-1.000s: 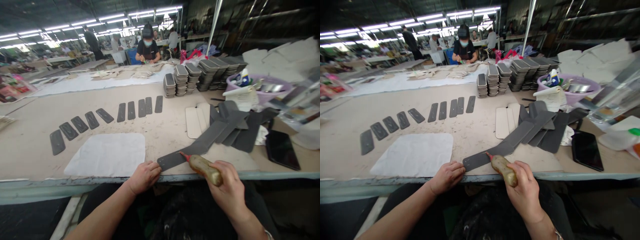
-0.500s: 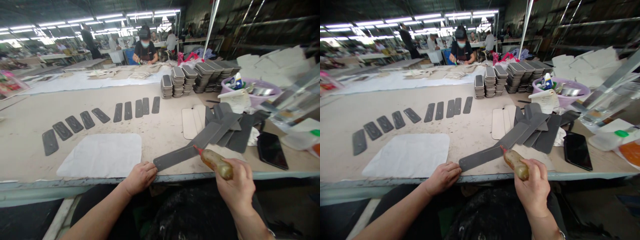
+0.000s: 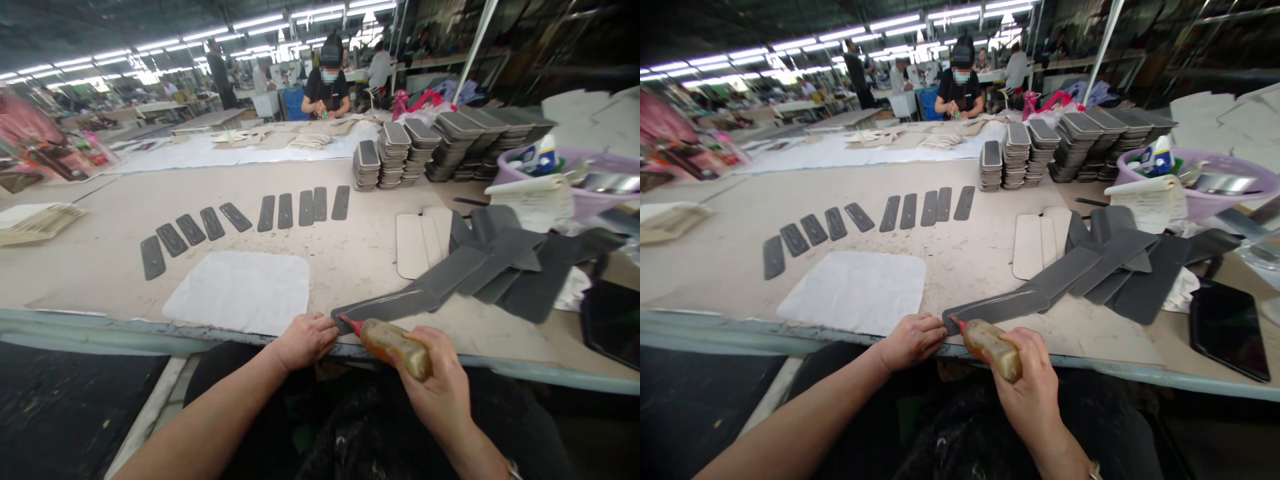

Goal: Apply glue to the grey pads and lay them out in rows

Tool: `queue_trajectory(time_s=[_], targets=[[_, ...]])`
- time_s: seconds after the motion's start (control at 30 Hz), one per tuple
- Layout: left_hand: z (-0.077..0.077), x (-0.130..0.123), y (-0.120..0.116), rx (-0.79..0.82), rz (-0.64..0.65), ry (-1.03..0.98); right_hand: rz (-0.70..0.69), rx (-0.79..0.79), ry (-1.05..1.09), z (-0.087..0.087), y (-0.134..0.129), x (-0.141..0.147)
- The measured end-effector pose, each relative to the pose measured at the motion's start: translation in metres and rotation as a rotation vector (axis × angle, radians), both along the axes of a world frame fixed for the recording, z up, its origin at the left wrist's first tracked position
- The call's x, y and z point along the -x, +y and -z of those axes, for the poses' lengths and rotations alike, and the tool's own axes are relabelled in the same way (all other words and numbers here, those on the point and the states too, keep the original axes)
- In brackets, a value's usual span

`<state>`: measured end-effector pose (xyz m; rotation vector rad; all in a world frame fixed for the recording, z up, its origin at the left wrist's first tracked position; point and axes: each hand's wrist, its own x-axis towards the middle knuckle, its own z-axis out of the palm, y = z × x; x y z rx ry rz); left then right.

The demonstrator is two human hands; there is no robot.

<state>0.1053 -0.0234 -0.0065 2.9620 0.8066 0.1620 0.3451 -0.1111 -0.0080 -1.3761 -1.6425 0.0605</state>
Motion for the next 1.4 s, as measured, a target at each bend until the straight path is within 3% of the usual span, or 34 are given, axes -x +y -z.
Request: queue_trajectory(time_s=[0.3, 0.53, 0.8, 1.1, 1.23, 1.4], targets=[[0.004, 0.001, 0.001, -0.015, 0.005, -0.032, -0.034, 0.009, -0.026, -0.003, -0.003, -0.001], [0.003, 0.000, 0.000, -0.022, 0.002, -0.031, -0.018, 0.028, -0.060, -0.004, -0.022, -0.012], [0.003, -0.002, 0.000, -0.020, -0.006, -0.034, 0.194, -0.028, -0.114, -0.010, -0.031, -0.047], [0.000, -0.005, -0.002, -0.020, -0.019, -0.031, 0.437, -0.124, -0.236, -0.003, -0.027, -0.074], [0.000, -0.005, -0.002, -0.009, -0.029, -0.021, 0.365, -0.101, -0.205, -0.004, -0.026, -0.066], [-0.001, -0.005, -0.001, 0.021, -0.021, -0.003, 0.104, -0.016, -0.044, -0.006, -0.025, -0.034]])
